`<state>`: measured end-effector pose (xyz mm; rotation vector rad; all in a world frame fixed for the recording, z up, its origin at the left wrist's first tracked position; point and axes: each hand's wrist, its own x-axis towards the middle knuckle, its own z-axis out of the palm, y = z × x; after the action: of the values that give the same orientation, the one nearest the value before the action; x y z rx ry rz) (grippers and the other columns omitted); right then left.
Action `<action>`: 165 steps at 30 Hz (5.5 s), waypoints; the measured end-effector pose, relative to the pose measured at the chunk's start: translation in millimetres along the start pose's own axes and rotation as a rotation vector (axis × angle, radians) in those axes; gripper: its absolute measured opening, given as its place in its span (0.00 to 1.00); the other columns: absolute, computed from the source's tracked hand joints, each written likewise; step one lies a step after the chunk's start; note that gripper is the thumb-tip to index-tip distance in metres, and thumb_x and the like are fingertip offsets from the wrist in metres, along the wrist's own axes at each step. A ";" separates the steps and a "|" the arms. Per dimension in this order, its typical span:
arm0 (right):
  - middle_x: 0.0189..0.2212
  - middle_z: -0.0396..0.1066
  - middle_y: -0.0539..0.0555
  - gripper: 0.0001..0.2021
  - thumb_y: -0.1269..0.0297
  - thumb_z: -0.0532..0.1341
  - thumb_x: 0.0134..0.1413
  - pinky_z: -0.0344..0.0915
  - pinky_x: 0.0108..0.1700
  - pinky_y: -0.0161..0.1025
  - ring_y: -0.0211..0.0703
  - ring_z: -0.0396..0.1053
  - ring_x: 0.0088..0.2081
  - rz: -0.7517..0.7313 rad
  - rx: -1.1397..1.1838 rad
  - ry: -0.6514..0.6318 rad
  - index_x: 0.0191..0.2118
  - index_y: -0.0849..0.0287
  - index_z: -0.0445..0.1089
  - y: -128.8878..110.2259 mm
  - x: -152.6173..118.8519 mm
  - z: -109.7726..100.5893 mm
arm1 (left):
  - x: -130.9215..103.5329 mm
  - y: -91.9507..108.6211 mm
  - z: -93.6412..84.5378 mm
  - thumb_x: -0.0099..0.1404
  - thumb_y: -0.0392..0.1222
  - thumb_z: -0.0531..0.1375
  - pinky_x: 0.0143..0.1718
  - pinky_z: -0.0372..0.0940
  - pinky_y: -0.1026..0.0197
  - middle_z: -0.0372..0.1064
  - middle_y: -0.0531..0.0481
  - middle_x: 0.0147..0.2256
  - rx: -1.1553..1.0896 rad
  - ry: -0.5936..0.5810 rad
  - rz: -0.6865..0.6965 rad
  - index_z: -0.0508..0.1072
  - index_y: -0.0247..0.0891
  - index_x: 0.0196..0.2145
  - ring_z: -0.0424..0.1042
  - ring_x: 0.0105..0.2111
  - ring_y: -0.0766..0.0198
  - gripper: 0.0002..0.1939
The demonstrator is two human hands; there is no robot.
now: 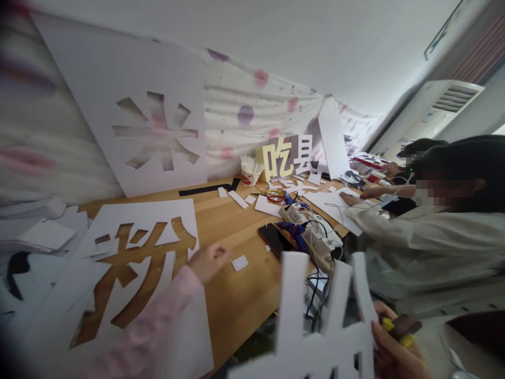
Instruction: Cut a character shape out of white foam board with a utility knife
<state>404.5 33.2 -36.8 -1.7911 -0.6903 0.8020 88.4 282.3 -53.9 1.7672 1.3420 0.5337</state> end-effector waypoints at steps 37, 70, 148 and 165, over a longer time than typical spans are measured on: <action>0.14 0.68 0.47 0.06 0.69 0.66 0.44 0.54 0.18 0.30 0.31 0.57 0.15 -0.140 -0.796 -0.962 0.20 0.60 0.71 -93.6 123.7 306.4 | 18.2 -92.4 -45.5 0.43 0.29 0.54 0.41 0.67 0.57 0.66 0.48 0.38 -0.272 0.307 -0.081 0.68 0.42 0.38 0.69 0.46 0.56 0.22; 0.28 0.75 0.57 0.21 0.42 0.58 0.41 0.65 0.33 0.42 0.50 0.72 0.30 -0.176 -0.714 -0.056 0.31 0.56 0.68 -1.7 31.2 139.0 | 19.9 -125.3 -50.5 0.38 0.38 0.70 0.34 0.69 0.56 0.72 0.54 0.24 -0.523 0.349 -0.037 0.66 0.40 0.29 0.73 0.27 0.62 0.20; 0.36 0.77 0.52 0.16 0.62 0.70 0.45 0.61 0.34 0.31 0.43 0.74 0.38 -0.471 -1.149 -0.738 0.41 0.58 0.72 -87.6 100.2 315.5 | 10.4 -114.5 -44.0 0.63 0.41 0.62 0.35 0.68 0.59 0.71 0.53 0.33 0.170 0.172 0.212 0.71 0.35 0.35 0.70 0.30 0.67 0.07; 0.40 0.77 0.54 0.20 0.59 0.71 0.43 0.62 0.37 0.32 0.45 0.73 0.42 -0.482 -1.165 -0.716 0.43 0.59 0.73 -88.8 100.9 312.3 | -7.8 -83.6 -67.5 0.46 0.43 0.71 0.48 0.62 0.50 0.75 0.50 0.36 0.423 0.138 0.013 0.74 0.38 0.35 0.70 0.42 0.56 0.18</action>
<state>214.0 314.2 -57.0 -2.1027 -2.3196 0.7337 -12.6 306.1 -82.8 2.1087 1.6312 0.4032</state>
